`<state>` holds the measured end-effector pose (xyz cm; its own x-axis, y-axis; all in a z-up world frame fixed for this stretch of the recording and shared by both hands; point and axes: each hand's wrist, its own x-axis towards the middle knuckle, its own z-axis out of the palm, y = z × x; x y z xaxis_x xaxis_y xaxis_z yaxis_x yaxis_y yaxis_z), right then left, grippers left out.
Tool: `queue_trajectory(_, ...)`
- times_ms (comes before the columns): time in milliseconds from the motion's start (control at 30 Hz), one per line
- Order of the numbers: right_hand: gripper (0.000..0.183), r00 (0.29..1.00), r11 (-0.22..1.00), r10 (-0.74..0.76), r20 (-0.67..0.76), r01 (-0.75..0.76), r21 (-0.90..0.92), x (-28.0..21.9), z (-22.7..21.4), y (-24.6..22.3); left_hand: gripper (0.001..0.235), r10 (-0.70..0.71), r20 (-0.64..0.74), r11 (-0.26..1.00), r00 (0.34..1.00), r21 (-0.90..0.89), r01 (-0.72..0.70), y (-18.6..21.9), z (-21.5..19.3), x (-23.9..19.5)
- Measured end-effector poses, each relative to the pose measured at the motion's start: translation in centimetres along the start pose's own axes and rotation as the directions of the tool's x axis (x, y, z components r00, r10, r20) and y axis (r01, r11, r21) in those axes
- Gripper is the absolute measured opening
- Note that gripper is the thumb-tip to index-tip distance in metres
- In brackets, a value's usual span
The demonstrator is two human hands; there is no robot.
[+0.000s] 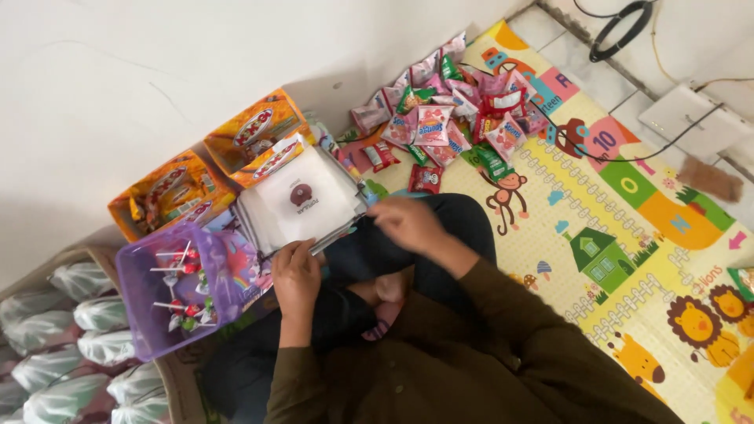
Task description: The person sits on a play mat and packs various snack items, including chips, cookies, and lollipops, into small white plastic bags. They then tie the bags closed and place them into a cardboard box.
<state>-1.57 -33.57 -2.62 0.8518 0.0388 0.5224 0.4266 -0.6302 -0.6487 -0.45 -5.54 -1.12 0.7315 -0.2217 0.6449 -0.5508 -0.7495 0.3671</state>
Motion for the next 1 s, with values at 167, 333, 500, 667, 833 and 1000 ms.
queue_trajectory(167, 0.025, 0.623, 0.650, 0.745, -0.237, -0.598, 0.470, 0.5, -8.7, 14.3, 0.039, -0.063, 0.054, 0.997, 0.997, -0.029, 0.064, 0.0, 0.7, 0.3)
queue_trajectory(333, 0.084, 0.102, 0.347, 0.918, -0.382, -0.671, 0.655, -7.0, -14.1, 32.6, 0.050, -0.103, -0.017, 0.986, 0.995, -0.135, 0.100, 0.9, -0.2, 1.5)
queue_trajectory(500, 0.094, -0.257, -0.128, 0.963, -0.075, -0.688, 0.714, -3.7, -17.3, 26.1, 0.044, -0.091, -0.072, 0.993, 0.993, -0.086, 0.084, 1.6, -1.2, 1.8)
queue_trajectory(667, 0.086, -0.075, 0.016, 0.990, -0.121, -0.786, 0.619, -3.1, -14.8, 27.9, 0.045, -0.117, -0.052, 0.991, 0.992, -0.073, 0.113, 1.8, -1.3, 2.5)
queue_trajectory(833, 0.081, 0.120, 0.115, 0.981, -0.154, -0.993, -0.040, -3.0, -10.8, 30.2, 0.044, -0.062, -0.072, 0.996, 0.995, -0.061, 0.058, 1.9, -0.5, 3.1)
queue_trajectory(1000, 0.070, 0.448, 0.383, 0.880, -0.160, -0.867, -0.317, -4.7, -7.4, 30.4, 0.041, -0.055, -0.046, 0.991, 0.997, -0.128, 0.049, 3.2, -0.4, 3.4)
